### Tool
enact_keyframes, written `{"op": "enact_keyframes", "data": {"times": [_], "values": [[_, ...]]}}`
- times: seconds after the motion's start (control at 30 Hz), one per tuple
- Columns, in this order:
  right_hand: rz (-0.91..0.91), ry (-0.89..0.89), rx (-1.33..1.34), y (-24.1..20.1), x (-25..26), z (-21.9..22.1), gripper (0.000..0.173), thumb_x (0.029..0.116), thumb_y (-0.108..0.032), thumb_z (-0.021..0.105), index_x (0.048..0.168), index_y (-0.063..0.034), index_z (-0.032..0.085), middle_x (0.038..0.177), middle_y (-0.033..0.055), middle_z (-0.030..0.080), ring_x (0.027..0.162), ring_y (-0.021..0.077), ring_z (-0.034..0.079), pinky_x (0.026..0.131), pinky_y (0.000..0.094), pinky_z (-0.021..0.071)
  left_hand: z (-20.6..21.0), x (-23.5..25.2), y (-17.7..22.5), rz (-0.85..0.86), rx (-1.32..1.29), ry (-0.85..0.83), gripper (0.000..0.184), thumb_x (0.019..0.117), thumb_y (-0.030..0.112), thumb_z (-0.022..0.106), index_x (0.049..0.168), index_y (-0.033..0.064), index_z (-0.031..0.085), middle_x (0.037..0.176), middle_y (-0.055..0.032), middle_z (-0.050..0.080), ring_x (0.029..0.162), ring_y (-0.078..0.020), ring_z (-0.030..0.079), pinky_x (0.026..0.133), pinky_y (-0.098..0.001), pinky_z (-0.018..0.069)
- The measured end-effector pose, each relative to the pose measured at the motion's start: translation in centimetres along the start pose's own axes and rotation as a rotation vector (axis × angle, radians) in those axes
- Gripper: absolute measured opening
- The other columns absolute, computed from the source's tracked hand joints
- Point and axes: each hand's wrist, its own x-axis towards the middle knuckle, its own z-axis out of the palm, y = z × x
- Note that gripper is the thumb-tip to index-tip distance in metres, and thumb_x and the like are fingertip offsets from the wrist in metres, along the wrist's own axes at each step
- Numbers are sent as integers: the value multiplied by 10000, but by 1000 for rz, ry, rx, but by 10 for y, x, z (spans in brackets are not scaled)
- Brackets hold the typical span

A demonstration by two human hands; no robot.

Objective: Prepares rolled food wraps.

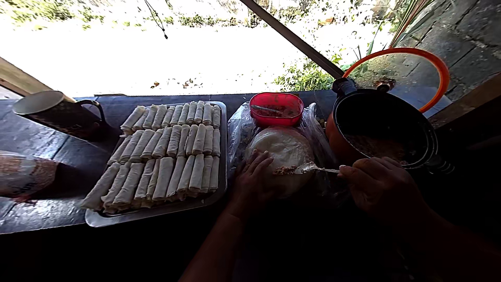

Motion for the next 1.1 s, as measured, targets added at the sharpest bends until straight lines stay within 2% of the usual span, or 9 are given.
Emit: {"op": "enact_keyframes", "data": {"times": [0.2, 0.4, 0.6, 0.77, 0.97, 1.1], "values": [[-10, -28, 12, -4, 1, 17, 261, 1046, -277, 536, 1056, -149, 764, 869, 58, 683, 800, 226, 664, 705, 394, 532, 0, 0, 0, 2, 2, -3, 837, 804, 776, 650, 1435, 230, 582, 1533, 14, 536, 1506, -218, 375, 1220, -551, 294], [52, -6, 40, -2, 0, 5, 265, 1042, -296, 557, 1045, -147, 777, 885, 59, 705, 813, 212, 686, 709, 374, 561, 1, 0, 0, -8, 8, -14, 843, 804, 791, 634, 1437, 238, 582, 1539, 15, 530, 1509, -217, 368, 1220, -557, 288], [36, -31, 32, -10, -3, 16, 267, 1045, -283, 543, 1044, -142, 770, 877, 59, 695, 806, 218, 681, 698, 375, 554, 1, 0, 1, 2, 8, 1, 835, 802, 779, 649, 1430, 232, 587, 1530, 6, 540, 1503, -224, 381, 1218, -556, 296], [99, 17, 33, -3, 6, -1, 274, 1040, -291, 566, 1040, -118, 779, 866, 72, 696, 796, 216, 687, 694, 369, 571, 1, 0, 0, -3, 14, -10, 845, 802, 794, 635, 1443, 245, 575, 1543, 20, 526, 1508, -210, 370, 1223, -544, 289], [86, -45, -4, -5, 5, 16, 281, 1043, -291, 537, 1043, -140, 773, 873, 65, 692, 800, 226, 686, 695, 389, 569, 1, -1, -1, 18, 5, 11, 828, 810, 775, 644, 1432, 233, 585, 1537, 8, 534, 1501, -230, 385, 1212, -558, 304], [90, 5, -7, -6, 3, 6, 275, 1041, -296, 551, 1049, -138, 777, 887, 64, 701, 816, 223, 689, 715, 385, 572, 1, 0, 0, 11, 4, 4, 822, 808, 767, 653, 1440, 246, 580, 1546, 15, 525, 1502, -218, 383, 1212, -559, 304]]}}
